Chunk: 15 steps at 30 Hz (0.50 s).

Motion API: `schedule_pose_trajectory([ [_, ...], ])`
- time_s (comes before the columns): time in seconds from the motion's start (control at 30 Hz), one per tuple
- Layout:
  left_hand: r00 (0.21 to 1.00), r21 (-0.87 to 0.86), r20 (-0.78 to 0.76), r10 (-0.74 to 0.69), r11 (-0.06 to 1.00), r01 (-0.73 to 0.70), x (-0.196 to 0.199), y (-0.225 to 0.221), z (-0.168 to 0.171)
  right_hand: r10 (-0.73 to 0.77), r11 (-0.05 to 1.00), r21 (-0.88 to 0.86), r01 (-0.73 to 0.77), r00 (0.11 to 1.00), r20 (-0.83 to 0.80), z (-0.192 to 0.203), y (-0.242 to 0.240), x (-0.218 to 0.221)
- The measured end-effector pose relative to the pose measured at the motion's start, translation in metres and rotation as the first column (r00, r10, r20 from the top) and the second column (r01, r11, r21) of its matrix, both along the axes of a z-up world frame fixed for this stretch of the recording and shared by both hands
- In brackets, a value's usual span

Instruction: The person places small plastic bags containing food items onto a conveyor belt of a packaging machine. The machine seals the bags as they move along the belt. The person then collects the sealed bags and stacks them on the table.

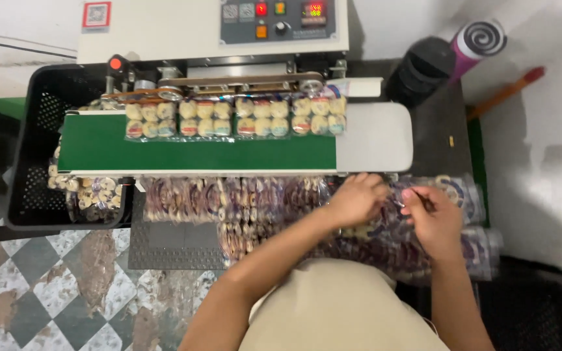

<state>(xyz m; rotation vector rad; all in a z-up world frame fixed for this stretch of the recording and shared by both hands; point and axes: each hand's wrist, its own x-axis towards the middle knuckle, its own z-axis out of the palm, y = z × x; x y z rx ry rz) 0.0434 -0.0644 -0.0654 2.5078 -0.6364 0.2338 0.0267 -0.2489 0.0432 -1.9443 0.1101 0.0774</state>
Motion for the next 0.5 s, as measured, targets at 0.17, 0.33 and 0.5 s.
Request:
schedule_pose_trajectory([
  [0.17,0.904,-0.771,-0.235,-0.358,0.635,0.051,-0.01,0.056,0.069,0.295,0.887,0.383,-0.257,0.955,-0.043,-0.019,-0.033,-0.018],
  [0.33,0.879,-0.9,-0.412,-0.238,0.26,-0.351,-0.009,0.059,0.09,0.332,0.851,0.351,-0.39,0.918,0.216,-0.018,0.02,0.003],
  [0.5,0.887,-0.906,-0.4,0.23,0.047,-0.42,-0.013,0.062,0.122,-0.136,0.834,0.551,0.035,0.98,0.144,-0.014,0.065,0.043],
])
